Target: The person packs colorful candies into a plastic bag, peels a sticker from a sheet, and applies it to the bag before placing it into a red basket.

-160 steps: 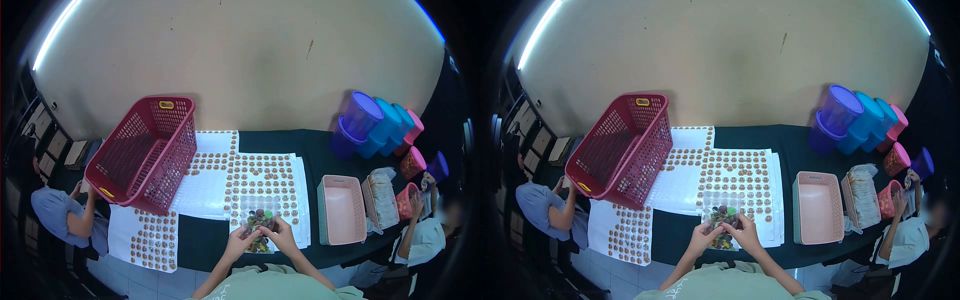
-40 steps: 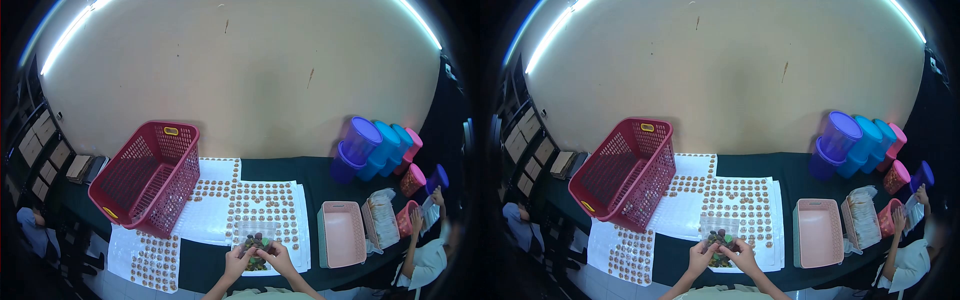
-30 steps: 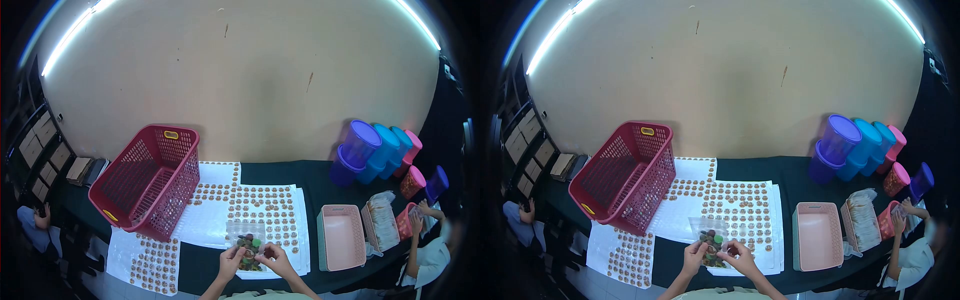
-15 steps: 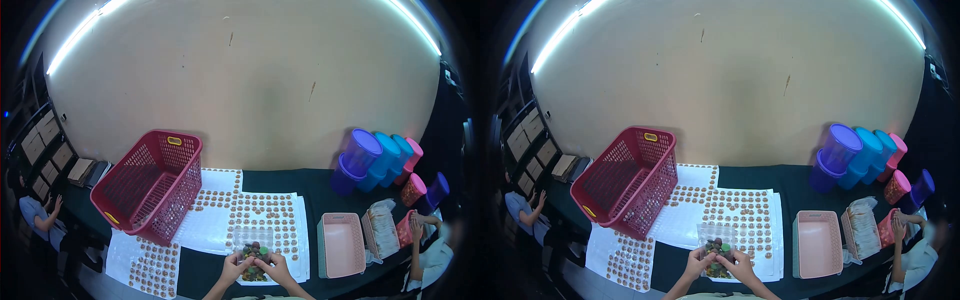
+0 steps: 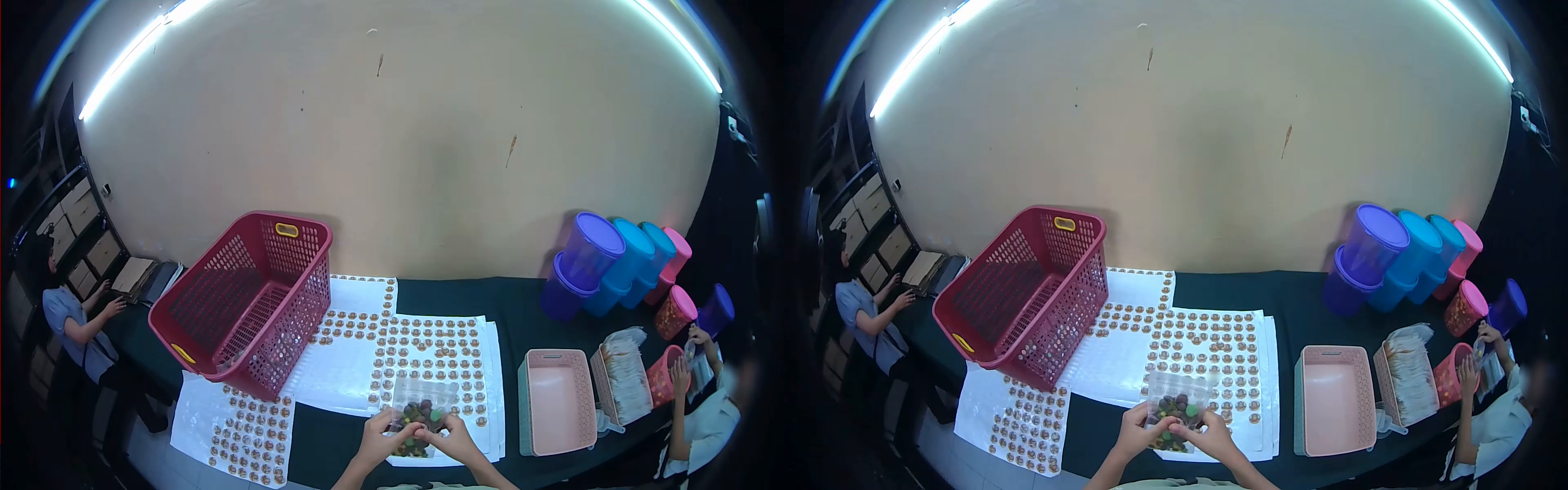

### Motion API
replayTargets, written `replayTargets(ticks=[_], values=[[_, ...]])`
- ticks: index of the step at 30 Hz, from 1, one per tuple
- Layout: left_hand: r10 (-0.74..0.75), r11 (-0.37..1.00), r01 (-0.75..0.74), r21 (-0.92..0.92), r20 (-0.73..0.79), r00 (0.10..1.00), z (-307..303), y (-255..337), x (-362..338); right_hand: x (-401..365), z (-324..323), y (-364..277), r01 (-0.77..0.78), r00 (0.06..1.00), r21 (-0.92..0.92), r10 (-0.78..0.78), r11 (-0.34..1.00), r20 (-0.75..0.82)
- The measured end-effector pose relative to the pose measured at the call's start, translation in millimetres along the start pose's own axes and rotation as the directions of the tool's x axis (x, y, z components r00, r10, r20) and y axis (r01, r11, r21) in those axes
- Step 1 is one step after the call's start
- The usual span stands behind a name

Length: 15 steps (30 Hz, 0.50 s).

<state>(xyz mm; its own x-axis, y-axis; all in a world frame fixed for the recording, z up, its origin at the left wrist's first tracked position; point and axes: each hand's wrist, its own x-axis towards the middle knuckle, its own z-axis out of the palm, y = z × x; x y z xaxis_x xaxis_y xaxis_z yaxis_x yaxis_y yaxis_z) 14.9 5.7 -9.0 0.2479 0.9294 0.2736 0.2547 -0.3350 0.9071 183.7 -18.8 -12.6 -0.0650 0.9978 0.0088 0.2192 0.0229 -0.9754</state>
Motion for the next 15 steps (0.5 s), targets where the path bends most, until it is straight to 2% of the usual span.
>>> replayTargets(ticks=[3, 4, 5, 7, 8, 10, 11, 14, 15], values=[[-0.046, 0.995, 0.049, -0.084, 0.038, 0.998, -1.1, 0.2, 0.1, 4.4, -1.3, -0.5, 0.041, 0.999, 0.087, -0.042, 0.995, 0.015], [-0.129, 0.988, 0.137, -0.075, 0.106, 0.986, -1.5, -8.6, -2.4, 4.3, -3.6, -5.7, 0.040, 0.999, 0.022, -0.040, 0.999, 0.010], [-0.128, 0.988, 0.136, -0.075, 0.104, 0.986, -0.2, -16.5, -3.3, 4.1, -3.5, -10.2, 0.042, 0.999, 0.022, -0.042, 0.999, 0.011], [-0.094, 0.953, 0.132, -0.272, 0.147, 0.985, 0.3, -20.5, -2.5, 3.5, -0.3, -15.7, 0.021, 1.000, 0.048, -0.021, 0.999, 0.000], [-0.094, 0.953, 0.132, -0.272, 0.148, 0.985, -1.2, -21.0, -3.5, 3.3, 1.1, -13.1, 0.021, 1.000, 0.048, -0.021, 0.999, -0.001], [-0.155, 0.748, 0.214, -0.628, 0.149, 0.977, -8.5, -3.5, 0.5, 3.1, 4.4, -7.7, 0.024, 0.999, 0.055, -0.026, 0.998, 0.021], [-0.100, 0.800, 0.109, -0.590, 0.047, 0.994, -8.7, -6.9, 3.6, 1.7, 5.8, -8.3, 0.038, 0.999, 0.041, -0.039, 0.998, 0.027], [-0.184, 0.865, 0.097, -0.493, -0.131, 0.974, -19.7, -3.2, 9.0, -0.1, 12.6, -3.9, 0.034, 0.998, -0.001, -0.034, 0.999, 0.062], [-0.186, 0.864, 0.099, -0.493, -0.130, 0.974, -20.3, -1.3, 9.5, 0.6, 13.4, -4.1, 0.058, 0.996, -0.106, -0.050, 0.993, 0.075]])
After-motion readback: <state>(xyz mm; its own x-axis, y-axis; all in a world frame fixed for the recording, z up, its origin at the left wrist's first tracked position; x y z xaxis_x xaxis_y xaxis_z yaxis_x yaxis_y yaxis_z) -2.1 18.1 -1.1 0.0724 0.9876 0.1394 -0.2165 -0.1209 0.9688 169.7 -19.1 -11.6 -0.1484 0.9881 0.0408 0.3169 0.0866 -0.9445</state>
